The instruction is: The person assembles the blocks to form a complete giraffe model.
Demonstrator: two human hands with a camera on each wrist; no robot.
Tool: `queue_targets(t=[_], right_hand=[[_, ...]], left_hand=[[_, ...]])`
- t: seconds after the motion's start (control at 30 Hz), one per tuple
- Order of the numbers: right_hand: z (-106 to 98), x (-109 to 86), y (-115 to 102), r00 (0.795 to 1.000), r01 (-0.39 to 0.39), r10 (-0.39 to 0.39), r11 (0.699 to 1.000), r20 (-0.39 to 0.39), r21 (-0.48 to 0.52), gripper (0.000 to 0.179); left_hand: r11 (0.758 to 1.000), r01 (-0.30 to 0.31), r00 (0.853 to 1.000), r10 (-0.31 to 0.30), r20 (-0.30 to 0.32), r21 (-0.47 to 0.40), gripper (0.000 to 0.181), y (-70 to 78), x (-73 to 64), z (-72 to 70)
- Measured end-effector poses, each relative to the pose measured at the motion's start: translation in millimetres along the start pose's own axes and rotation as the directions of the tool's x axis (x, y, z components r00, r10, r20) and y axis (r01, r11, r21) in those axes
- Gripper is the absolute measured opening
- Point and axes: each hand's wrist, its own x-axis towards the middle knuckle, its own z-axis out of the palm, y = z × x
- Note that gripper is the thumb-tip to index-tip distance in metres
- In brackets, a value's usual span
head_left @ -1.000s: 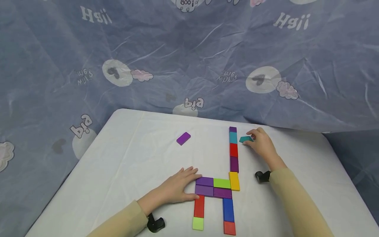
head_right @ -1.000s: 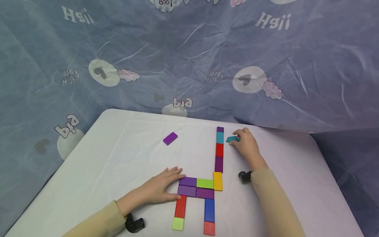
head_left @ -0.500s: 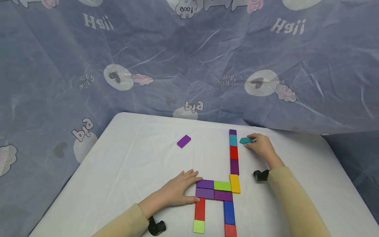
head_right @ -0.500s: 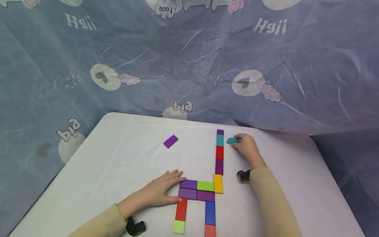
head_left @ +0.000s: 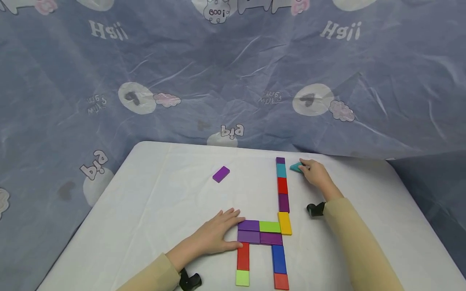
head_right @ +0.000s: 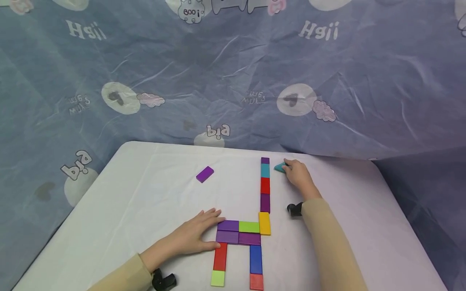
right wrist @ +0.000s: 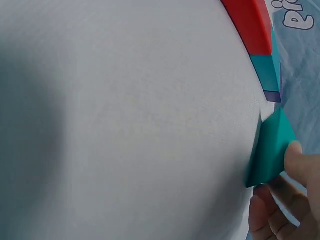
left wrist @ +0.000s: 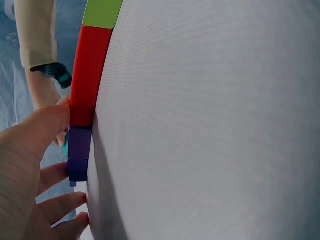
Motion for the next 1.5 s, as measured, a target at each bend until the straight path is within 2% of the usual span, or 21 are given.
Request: queue_targets(t=[0.23,0.33,0.57,0.87,1.17,1.23,1.4,1.5], right_hand=[[4.2,3.4,-5.0,0.990,0.010,-0.012,1.000,-0.141,-0.019,0.039],[4.2,5.0,-7.5,0.986,0.002,-0.005,1.000,-0.167,-0.015,0.039],[3.0,8.8,-8.2,0.988,-0.011,0.013,1.000,-0.154,0.016,0.045],[6.2,9.6,-7.5,0.978,-0.045,0.043,0.999,-0.205,-0.004,0.041],[8.6,9.1,-11.7,0.980,0.017,-0.024,0.999,-0.196,-0.036,0.043],[9.6,8.9,-12.1,0.972,0.023,-0.036,0.998,-0.230,-0.059,0.043],[10.2,6.4,-14.0,0.934,0.049,-0.087,0.992,-0.345,-0.118,0.032],[9.9,5.3,-16.2,0.923,0.072,-0.121,0.987,-0.366,-0.144,0.024]], left_hand=[[1.000,0.003,1.000,-0.003,-0.009,-0.007,0.069,-0.1,-0.7,0.7],[1.000,0.003,1.000,-0.003,-0.012,-0.011,0.069,0.0,-0.6,0.7],[1.000,-0.002,1.000,0.002,-0.025,-0.012,0.069,1.5,-0.7,-0.6],[1.000,0.002,1.000,-0.002,-0.024,-0.013,0.069,3.0,-0.8,1.2],[1.000,0.001,1.000,-0.001,-0.020,-0.013,0.068,4.6,-0.6,0.9],[1.000,-0.001,1.000,0.001,-0.021,-0.013,0.068,4.2,-0.3,1.7],[1.000,-0.001,1.000,0.001,-0.017,-0.014,0.068,4.3,-0.1,1.7],[1.000,-0.002,1.000,0.001,-0.021,-0.014,0.068,4.2,0.1,2.0]])
